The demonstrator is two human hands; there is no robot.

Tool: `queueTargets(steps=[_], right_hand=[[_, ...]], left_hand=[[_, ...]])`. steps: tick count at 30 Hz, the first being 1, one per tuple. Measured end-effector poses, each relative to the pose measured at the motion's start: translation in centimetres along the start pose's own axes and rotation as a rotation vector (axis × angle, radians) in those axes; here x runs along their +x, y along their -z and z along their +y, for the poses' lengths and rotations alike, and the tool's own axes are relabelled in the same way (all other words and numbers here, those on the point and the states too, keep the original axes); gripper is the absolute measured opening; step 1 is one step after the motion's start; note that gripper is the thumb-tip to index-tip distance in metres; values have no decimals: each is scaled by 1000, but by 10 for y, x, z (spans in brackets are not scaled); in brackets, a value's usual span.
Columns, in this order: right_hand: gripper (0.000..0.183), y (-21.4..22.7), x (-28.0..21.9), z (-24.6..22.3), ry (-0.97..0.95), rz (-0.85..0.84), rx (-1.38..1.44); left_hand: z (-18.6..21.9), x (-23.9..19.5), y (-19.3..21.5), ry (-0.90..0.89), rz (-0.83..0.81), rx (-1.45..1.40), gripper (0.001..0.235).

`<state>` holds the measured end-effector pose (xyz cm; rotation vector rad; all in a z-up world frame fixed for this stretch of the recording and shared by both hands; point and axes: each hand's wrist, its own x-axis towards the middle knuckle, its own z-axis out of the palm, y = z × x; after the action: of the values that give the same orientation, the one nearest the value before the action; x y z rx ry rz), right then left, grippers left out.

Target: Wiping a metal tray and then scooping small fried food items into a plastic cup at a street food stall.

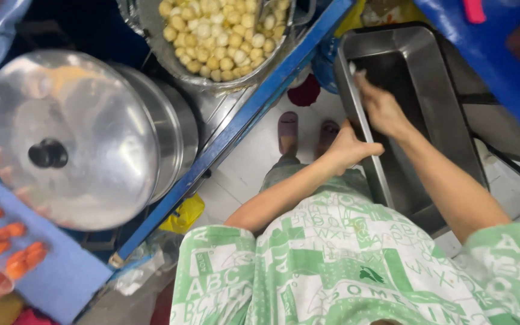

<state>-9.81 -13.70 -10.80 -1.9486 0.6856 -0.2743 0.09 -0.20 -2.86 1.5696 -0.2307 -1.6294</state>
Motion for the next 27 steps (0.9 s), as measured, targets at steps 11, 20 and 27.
queueTargets(steps=[11,20,27], right_hand=[[68,-3,-47,-44,76,-250,-382],[97,46,-53,22,-527,-199,-590],[31,0,-154,-75,-466,-364,-457]], left_hand=[[29,-16,13,-3,-58,-28,79],[16,3,13,24,-44,-34,87],[38,-1,22,88,-69,114,67]])
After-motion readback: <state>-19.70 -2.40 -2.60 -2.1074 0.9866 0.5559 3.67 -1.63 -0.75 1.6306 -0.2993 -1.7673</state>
